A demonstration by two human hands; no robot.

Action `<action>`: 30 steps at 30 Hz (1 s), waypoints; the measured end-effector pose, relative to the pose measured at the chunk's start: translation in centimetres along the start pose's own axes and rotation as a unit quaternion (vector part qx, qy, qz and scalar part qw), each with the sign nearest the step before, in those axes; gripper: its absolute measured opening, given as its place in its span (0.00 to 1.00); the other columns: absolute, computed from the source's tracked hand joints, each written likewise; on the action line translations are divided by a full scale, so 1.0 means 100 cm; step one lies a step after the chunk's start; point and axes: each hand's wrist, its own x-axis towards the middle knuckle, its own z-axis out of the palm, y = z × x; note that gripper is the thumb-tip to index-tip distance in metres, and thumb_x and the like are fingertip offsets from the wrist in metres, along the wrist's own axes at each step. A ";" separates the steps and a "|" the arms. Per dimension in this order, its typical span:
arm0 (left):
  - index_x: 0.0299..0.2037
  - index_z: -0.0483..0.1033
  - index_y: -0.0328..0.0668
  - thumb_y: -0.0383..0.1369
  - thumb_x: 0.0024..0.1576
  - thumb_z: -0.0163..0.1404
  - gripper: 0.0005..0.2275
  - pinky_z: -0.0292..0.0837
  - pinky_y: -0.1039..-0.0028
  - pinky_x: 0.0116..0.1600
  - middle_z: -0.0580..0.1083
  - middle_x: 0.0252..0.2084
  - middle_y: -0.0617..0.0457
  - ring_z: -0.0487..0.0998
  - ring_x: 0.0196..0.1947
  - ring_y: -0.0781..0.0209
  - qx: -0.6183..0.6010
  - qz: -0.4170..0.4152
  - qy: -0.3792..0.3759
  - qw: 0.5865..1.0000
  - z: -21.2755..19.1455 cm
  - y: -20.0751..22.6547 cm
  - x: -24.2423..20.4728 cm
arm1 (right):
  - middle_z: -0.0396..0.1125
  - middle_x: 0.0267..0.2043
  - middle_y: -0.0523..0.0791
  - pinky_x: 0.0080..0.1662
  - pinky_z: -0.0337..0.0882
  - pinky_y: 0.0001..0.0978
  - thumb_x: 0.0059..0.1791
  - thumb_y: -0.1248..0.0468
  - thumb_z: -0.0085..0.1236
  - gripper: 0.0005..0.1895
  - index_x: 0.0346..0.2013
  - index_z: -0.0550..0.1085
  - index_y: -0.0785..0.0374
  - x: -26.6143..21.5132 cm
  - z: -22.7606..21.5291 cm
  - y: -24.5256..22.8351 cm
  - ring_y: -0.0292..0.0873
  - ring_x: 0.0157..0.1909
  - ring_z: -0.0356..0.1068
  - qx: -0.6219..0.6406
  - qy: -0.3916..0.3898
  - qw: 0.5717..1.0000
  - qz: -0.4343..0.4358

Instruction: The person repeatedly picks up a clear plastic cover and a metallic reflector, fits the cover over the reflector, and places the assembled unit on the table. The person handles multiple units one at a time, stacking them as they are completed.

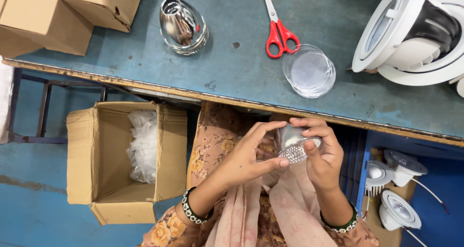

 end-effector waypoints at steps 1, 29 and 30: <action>0.71 0.61 0.44 0.37 0.55 0.61 0.33 0.75 0.66 0.58 0.66 0.64 0.46 0.75 0.56 0.56 -0.014 -0.024 0.003 1.000 0.000 0.000 0.001 | 0.68 0.59 0.54 0.69 0.66 0.43 0.58 0.59 0.58 0.12 0.49 0.70 0.65 -0.001 0.001 0.001 0.51 0.67 0.68 0.024 0.004 1.000 0.009; 0.67 0.64 0.41 0.42 0.69 0.51 0.21 0.70 0.69 0.63 0.69 0.65 0.48 0.71 0.61 0.55 0.187 0.242 0.417 0.856 -0.102 0.000 0.052 | 0.64 0.61 0.47 0.61 0.75 0.33 0.49 0.71 0.69 0.29 0.63 0.69 0.63 0.163 -0.001 0.005 0.42 0.60 0.69 -0.086 0.004 0.994 -0.072; 0.68 0.63 0.42 0.41 0.69 0.50 0.22 0.63 0.66 0.67 0.65 0.67 0.47 0.66 0.65 0.52 0.254 0.255 0.477 0.802 -0.116 -0.003 0.064 | 0.65 0.60 0.47 0.61 0.77 0.35 0.50 0.70 0.69 0.28 0.64 0.68 0.63 0.189 -0.002 0.010 0.41 0.56 0.70 -0.024 0.005 0.999 -0.046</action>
